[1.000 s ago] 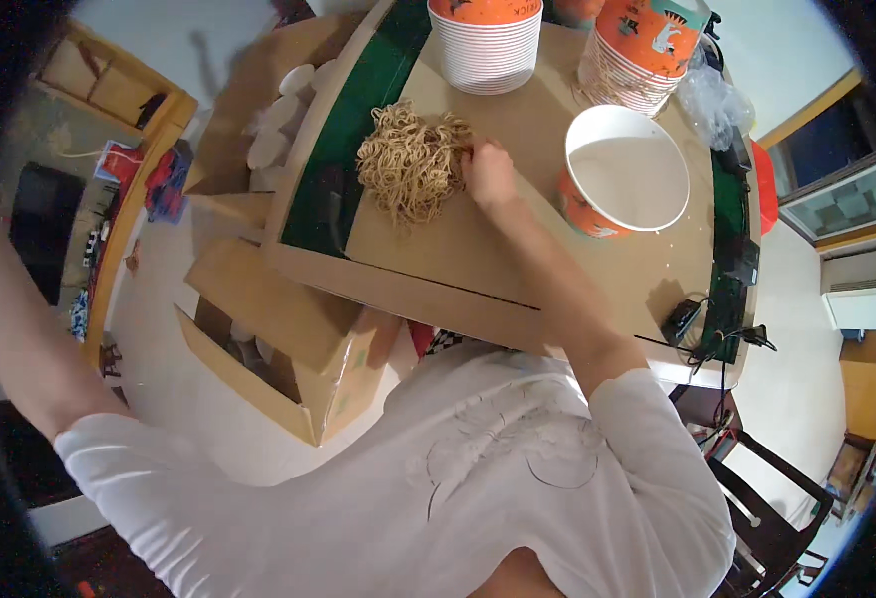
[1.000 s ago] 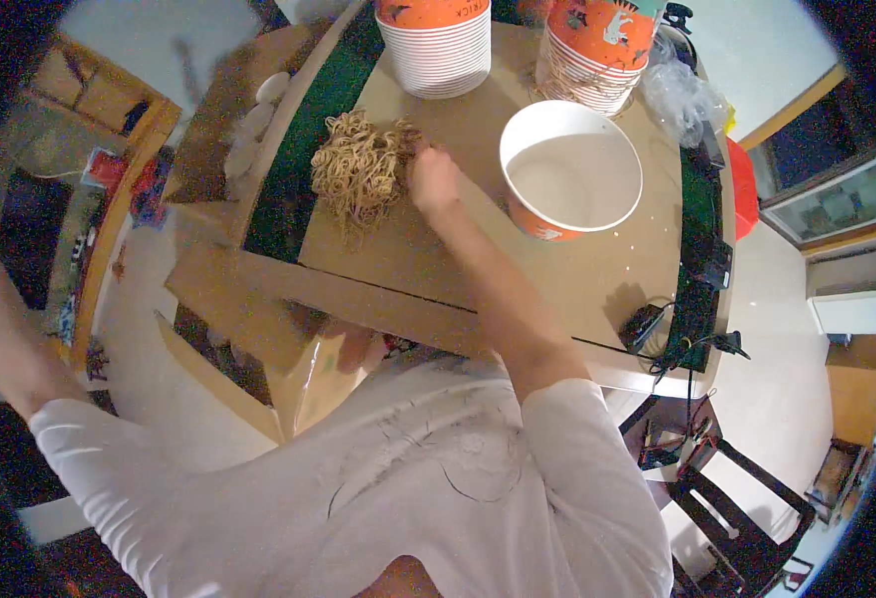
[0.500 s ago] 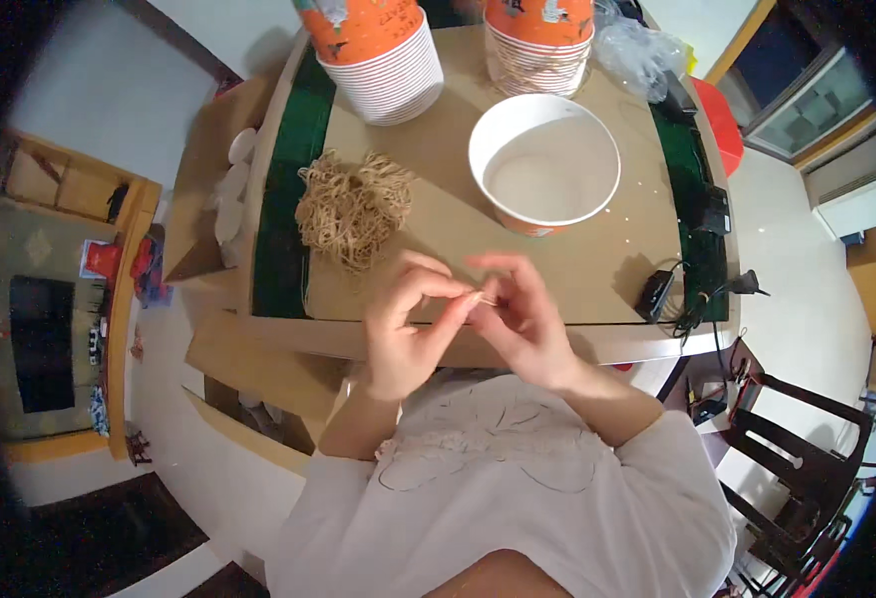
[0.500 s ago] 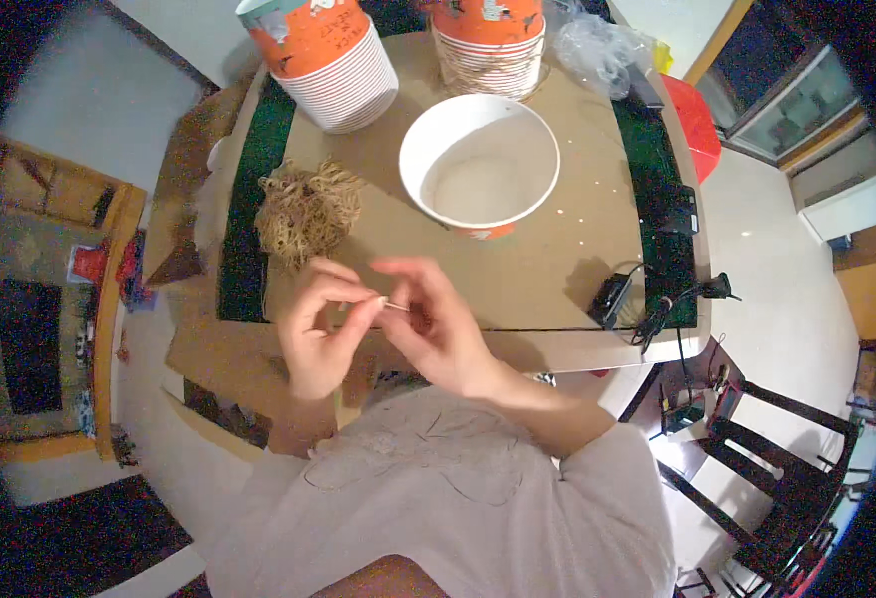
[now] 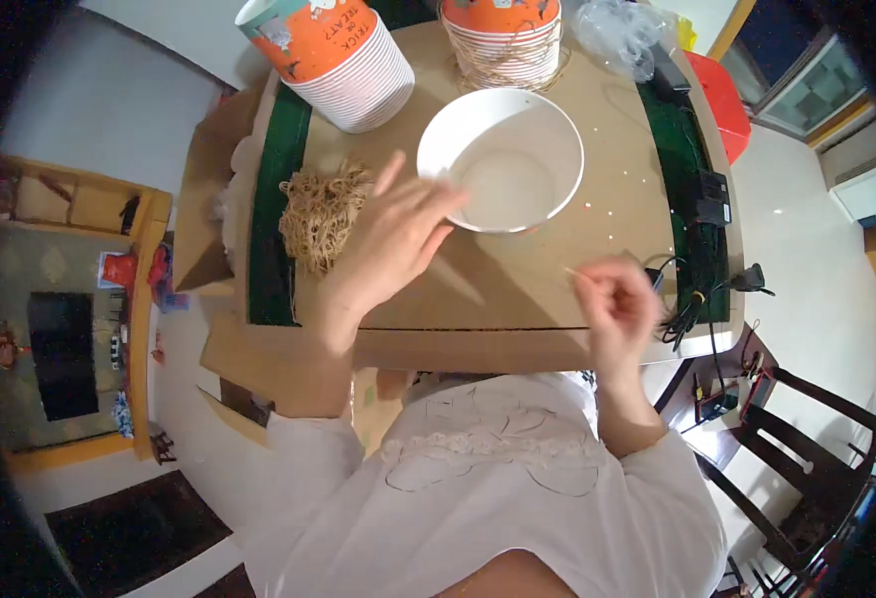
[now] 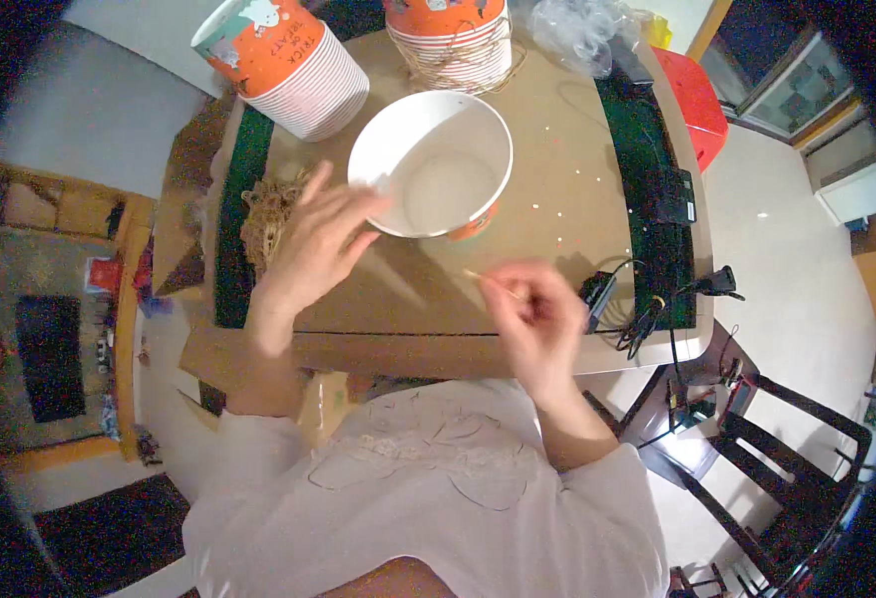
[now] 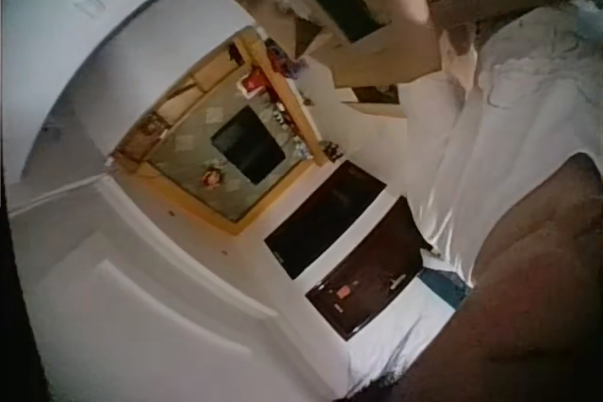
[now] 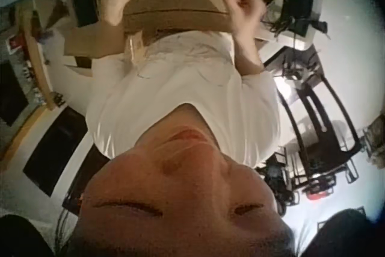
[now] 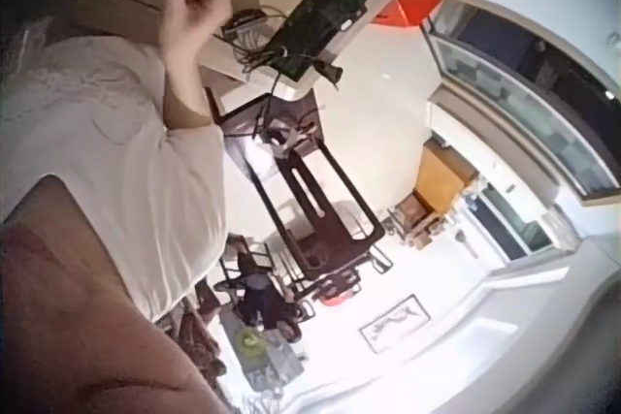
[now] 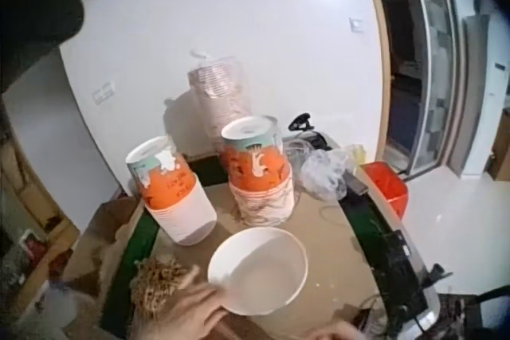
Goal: Secure paper bowls with rubber bands for packaging.
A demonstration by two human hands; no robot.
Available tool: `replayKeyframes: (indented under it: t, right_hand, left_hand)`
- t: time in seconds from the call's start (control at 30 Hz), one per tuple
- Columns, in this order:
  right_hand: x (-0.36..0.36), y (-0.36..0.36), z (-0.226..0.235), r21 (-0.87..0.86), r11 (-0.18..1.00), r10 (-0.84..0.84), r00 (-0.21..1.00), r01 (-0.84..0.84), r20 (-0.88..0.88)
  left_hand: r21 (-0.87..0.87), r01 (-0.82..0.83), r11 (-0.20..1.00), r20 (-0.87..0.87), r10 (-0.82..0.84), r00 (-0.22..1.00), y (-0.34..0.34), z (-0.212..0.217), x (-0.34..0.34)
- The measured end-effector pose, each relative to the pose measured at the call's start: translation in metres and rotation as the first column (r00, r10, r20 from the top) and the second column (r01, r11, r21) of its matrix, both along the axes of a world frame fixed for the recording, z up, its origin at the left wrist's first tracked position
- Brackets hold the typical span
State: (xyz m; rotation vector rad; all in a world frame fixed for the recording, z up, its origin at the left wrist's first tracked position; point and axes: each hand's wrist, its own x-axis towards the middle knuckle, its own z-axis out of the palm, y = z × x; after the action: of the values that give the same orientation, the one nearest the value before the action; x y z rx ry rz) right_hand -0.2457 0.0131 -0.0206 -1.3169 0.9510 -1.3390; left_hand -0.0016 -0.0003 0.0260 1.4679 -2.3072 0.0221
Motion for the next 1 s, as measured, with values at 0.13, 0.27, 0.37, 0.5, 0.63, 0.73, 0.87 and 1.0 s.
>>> replayKeyframes:
  t: [0.13, 0.27, 0.37, 0.5, 0.63, 0.73, 0.87, 1.0]
  right_hand:
    - [-0.032, 0.012, 0.027, -0.103, 0.991, -0.068, 0.982, 0.088, 0.178]
    - [0.014, -0.02, -0.015, 0.183, 0.981, 0.065, 0.998, -0.067, 0.018]
    - [0.04, -0.023, -0.046, 0.178, 0.976, 0.102, 0.984, -0.128, 0.148]
    - [0.051, -0.022, -0.053, 0.143, 0.972, 0.143, 0.954, -0.185, 0.262]
    - [0.055, -0.019, -0.054, 0.131, 0.98, 0.113, 0.958, -0.152, 0.262]
    - [0.054, -0.019, -0.052, 0.136, 0.98, 0.113, 0.966, -0.147, 0.232]
    - [0.055, -0.02, -0.052, 0.13, 0.982, 0.108, 0.974, -0.135, 0.198]
    - [0.056, -0.024, -0.049, 0.125, 0.986, 0.097, 0.987, -0.113, 0.128]
  left_hand:
    - [0.188, 0.038, 0.981, -0.151, -0.01, 0.989, 0.012, 0.005, -0.024]
    - [0.326, -0.021, 0.945, -0.393, 0.155, 0.907, 0.012, -0.001, -0.055]
    - [0.332, -0.068, 0.941, -0.392, 0.203, 0.898, 0.014, -0.005, -0.06]
    - [0.387, -0.103, 0.916, -0.445, 0.284, 0.849, 0.016, -0.01, -0.061]
    - [0.42, -0.094, 0.903, -0.431, 0.289, 0.855, 0.015, -0.011, -0.056]
    - [0.469, -0.085, 0.879, -0.451, 0.321, 0.833, 0.016, -0.012, -0.055]
    - [0.46, -0.063, 0.886, -0.467, 0.302, 0.831, 0.014, -0.016, -0.053]
    - [0.475, -0.022, 0.879, -0.483, 0.282, 0.829, 0.011, -0.02, -0.045]
